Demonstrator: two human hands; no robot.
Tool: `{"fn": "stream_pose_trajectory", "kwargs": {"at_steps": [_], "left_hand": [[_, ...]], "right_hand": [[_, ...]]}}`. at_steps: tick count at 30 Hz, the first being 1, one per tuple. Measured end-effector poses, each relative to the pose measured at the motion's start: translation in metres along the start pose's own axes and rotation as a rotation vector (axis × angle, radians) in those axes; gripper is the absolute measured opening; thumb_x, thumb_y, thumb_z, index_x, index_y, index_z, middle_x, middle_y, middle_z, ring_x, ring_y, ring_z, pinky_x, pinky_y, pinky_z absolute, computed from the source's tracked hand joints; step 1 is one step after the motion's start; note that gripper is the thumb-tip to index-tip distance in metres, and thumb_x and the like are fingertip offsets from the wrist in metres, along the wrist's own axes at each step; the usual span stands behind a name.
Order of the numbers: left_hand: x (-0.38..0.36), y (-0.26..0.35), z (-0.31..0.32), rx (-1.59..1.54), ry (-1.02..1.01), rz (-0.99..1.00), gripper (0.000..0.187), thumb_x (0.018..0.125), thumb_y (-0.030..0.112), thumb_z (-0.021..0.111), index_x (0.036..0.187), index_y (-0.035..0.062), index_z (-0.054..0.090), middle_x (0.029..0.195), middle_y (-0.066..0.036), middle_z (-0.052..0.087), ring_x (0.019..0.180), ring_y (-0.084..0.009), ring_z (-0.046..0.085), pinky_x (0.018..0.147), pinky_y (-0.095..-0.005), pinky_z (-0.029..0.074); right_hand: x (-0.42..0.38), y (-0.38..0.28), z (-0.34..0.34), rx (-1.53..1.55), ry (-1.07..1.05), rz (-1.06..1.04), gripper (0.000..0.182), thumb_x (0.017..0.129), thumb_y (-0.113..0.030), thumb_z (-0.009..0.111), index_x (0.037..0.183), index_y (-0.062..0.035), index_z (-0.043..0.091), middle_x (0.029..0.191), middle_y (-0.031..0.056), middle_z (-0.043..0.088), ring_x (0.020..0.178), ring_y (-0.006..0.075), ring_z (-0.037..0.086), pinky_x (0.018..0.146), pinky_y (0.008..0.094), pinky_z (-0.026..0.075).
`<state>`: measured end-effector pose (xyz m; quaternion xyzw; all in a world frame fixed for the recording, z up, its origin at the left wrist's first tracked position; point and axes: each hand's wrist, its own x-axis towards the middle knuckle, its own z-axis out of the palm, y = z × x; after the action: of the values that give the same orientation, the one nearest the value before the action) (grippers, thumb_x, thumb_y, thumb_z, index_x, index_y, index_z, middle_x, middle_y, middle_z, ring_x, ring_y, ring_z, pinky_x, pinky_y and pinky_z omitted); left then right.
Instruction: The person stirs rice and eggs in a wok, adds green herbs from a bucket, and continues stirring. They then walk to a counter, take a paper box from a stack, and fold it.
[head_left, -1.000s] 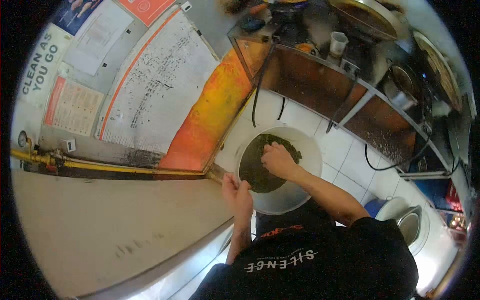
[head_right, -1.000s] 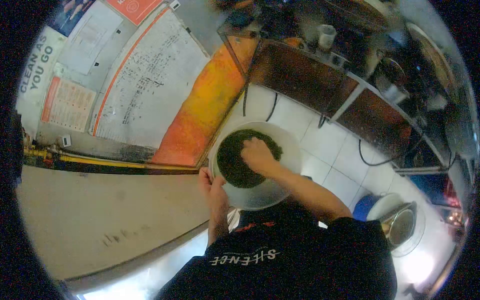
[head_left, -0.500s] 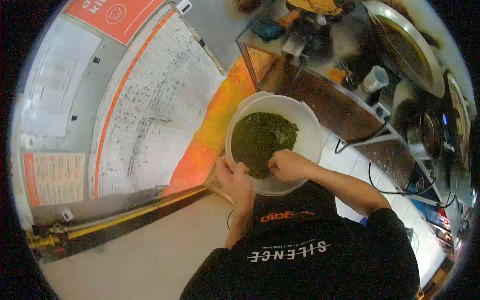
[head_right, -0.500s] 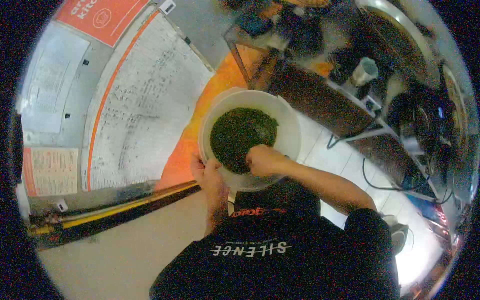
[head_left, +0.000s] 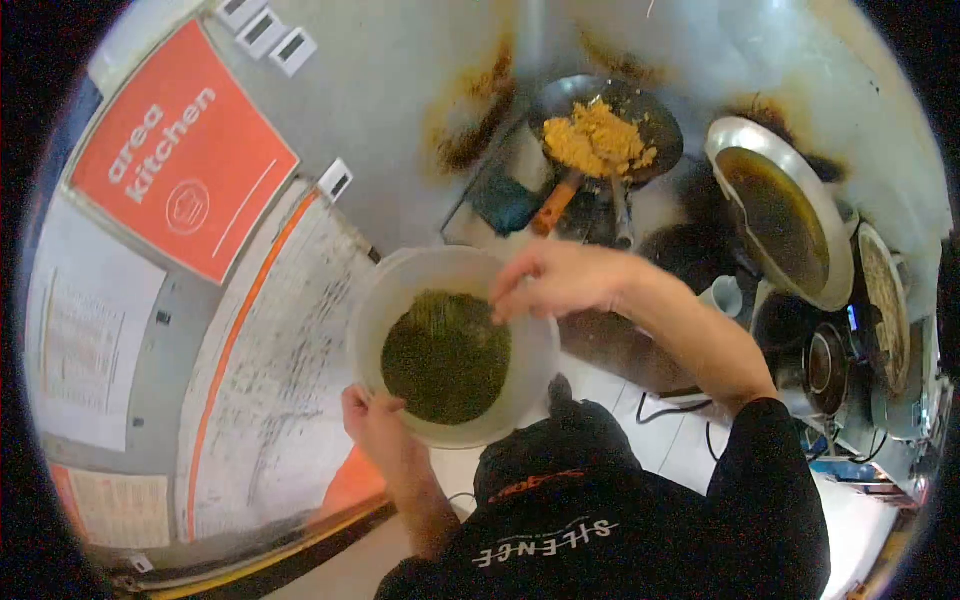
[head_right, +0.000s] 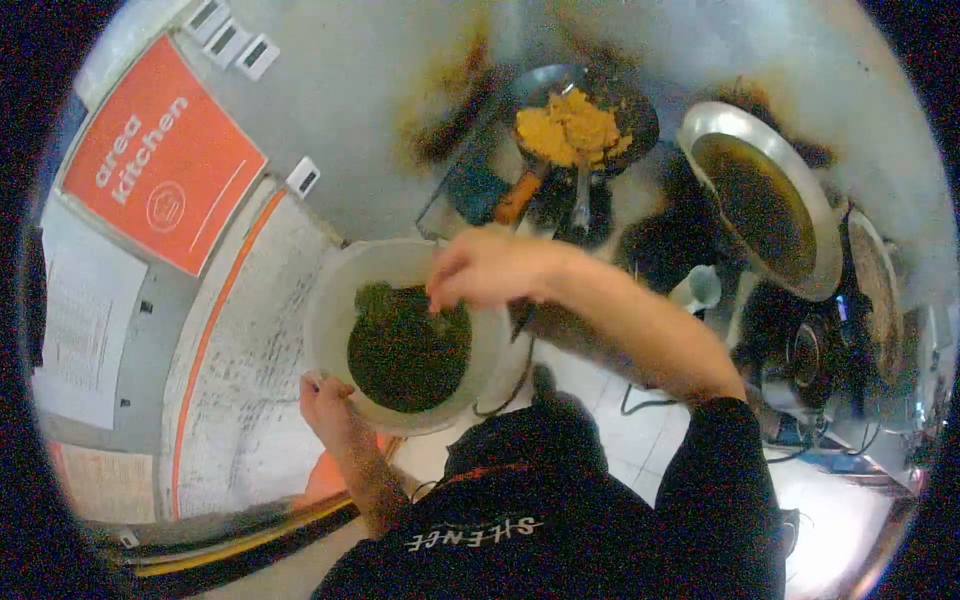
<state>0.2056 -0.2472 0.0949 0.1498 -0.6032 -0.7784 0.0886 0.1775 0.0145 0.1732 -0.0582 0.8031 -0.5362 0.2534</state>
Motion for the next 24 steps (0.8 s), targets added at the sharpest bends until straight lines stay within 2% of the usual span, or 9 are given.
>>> {"fn": "stream_pose_trajectory", "kwargs": {"at_steps": [2,7,9,12,13,15,19,21,24], "left_hand": [[0.008,0.011,0.022,-0.033,0.033,0.007,0.019,0.061,-0.007,0.046,0.072,0.0060,0.039,0.069,-0.001,0.043,0.063,-0.0105,0.042,0.057,-0.0237,0.038],[0.023,0.015,0.056,-0.081,0.089,0.028,0.017,0.057,-0.001,0.046,0.074,0.0031,0.045,0.075,-0.006,0.051,0.069,-0.0172,0.050,0.068,-0.0271,0.042],[0.028,0.012,0.064,-0.132,0.066,0.021,0.020,0.059,-0.005,0.046,0.077,0.0022,0.043,0.078,-0.006,0.049,0.068,-0.0165,0.050,0.066,-0.0276,0.044],[0.035,0.005,0.070,-0.172,0.066,0.022,0.019,0.060,-0.006,0.046,0.076,0.0029,0.041,0.078,-0.006,0.048,0.067,-0.0151,0.049,0.064,-0.0268,0.044],[0.037,0.001,0.073,-0.186,0.081,0.026,0.019,0.059,-0.006,0.046,0.075,0.0034,0.040,0.078,-0.006,0.048,0.067,-0.0147,0.048,0.063,-0.0263,0.044],[0.041,-0.006,0.074,-0.134,0.076,-0.009,0.018,0.060,-0.006,0.047,0.072,0.0049,0.039,0.075,-0.004,0.046,0.065,-0.0132,0.046,0.060,-0.0248,0.041],[0.050,-0.017,0.070,0.079,0.125,0.019,0.019,0.061,-0.006,0.048,0.068,0.0075,0.037,0.069,-0.001,0.042,0.061,-0.0104,0.039,0.054,-0.0228,0.036],[0.049,-0.026,0.060,-0.042,0.058,0.043,0.019,0.062,-0.007,0.047,0.069,0.0072,0.038,0.068,-0.001,0.041,0.060,-0.0095,0.038,0.053,-0.0222,0.034],[0.044,-0.016,0.052,-0.067,-0.001,0.058,0.017,0.062,-0.007,0.046,0.072,0.0057,0.041,0.070,-0.002,0.045,0.061,-0.0104,0.042,0.056,-0.0220,0.036]], "right_hand": [[0.000,-0.008,-0.047,0.214,0.063,0.039,0.017,0.078,-0.015,0.062,0.090,-0.0042,0.065,0.069,-0.0048,0.058,0.051,0.0016,0.038,0.043,0.0158,0.029],[0.012,0.026,-0.186,0.372,0.354,0.062,0.015,0.078,-0.011,0.057,0.090,-0.0010,0.060,0.087,0.0076,0.063,0.050,0.0068,0.040,0.039,0.0213,0.030],[0.034,0.074,-0.244,-0.643,0.660,0.286,0.017,0.077,-0.014,0.055,0.084,0.0004,0.061,0.088,0.0142,0.064,0.057,0.0192,0.055,0.047,0.0326,0.044],[0.041,0.076,-0.242,-1.031,1.226,0.407,0.022,0.076,-0.017,0.053,0.085,0.0017,0.062,0.088,0.0207,0.063,0.073,0.0345,0.062,0.065,0.0433,0.050],[0.034,0.045,-0.224,-0.985,1.081,0.391,0.025,0.075,-0.016,0.050,0.089,0.0001,0.063,0.089,0.0212,0.062,0.082,0.0387,0.060,0.074,0.0458,0.048],[0.050,0.036,-0.196,-1.008,1.130,0.183,0.021,0.071,-0.018,0.055,0.082,-0.0037,0.066,0.083,0.0219,0.063,0.084,0.0376,0.062,0.074,0.0432,0.051],[0.060,-0.006,-0.082,-0.828,0.408,-0.338,0.017,0.071,-0.013,0.052,0.076,-0.0017,0.064,0.078,0.0184,0.061,0.073,0.0352,0.059,0.068,0.0424,0.048],[0.092,0.010,-0.020,-0.909,0.140,-0.277,0.015,0.072,-0.013,0.054,0.076,-0.0036,0.064,0.086,0.0159,0.059,0.081,0.0320,0.059,0.069,0.0403,0.049],[0.132,0.036,0.046,-1.187,0.340,-0.545,0.015,0.073,-0.017,0.056,0.079,-0.0051,0.064,0.093,0.0128,0.058,0.085,0.0283,0.060,0.068,0.0393,0.049]]}}
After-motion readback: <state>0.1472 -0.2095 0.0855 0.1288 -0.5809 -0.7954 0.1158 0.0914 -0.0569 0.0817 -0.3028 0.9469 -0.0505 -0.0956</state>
